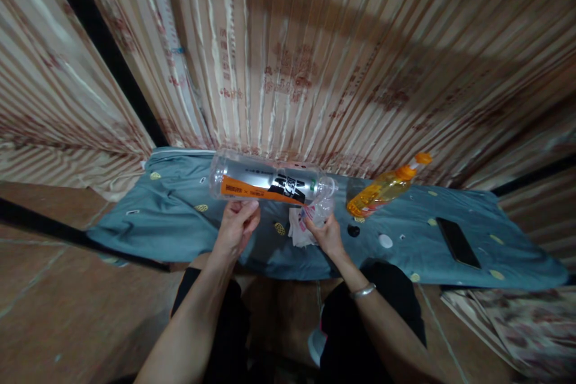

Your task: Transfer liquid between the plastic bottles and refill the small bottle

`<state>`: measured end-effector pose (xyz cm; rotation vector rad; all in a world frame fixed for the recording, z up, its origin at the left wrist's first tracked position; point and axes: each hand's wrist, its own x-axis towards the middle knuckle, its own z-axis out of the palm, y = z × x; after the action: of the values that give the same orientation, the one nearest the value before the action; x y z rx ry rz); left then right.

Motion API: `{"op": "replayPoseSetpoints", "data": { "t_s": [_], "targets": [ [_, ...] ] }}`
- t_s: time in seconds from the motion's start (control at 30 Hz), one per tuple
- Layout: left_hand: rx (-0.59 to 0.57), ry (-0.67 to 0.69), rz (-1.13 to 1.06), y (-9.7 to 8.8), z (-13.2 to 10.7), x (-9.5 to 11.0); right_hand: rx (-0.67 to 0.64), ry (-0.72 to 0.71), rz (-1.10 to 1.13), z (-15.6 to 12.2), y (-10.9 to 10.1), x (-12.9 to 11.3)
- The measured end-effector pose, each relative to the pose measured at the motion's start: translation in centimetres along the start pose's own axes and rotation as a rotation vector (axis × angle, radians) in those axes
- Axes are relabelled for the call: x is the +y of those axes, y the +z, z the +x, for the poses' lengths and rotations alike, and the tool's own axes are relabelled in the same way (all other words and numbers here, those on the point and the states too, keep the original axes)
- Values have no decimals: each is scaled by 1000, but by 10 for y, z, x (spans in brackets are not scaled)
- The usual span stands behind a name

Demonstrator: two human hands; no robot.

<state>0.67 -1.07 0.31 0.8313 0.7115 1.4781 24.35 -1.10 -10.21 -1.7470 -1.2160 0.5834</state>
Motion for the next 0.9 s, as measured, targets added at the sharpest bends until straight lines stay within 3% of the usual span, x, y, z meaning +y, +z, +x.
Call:
{"op": "replayPoseSetpoints", "data": {
  "t_s": [0.9],
  "targets": [
    [33,-25,-19,0,1,0,-7,4,27,0,0,-3]
  ]
}}
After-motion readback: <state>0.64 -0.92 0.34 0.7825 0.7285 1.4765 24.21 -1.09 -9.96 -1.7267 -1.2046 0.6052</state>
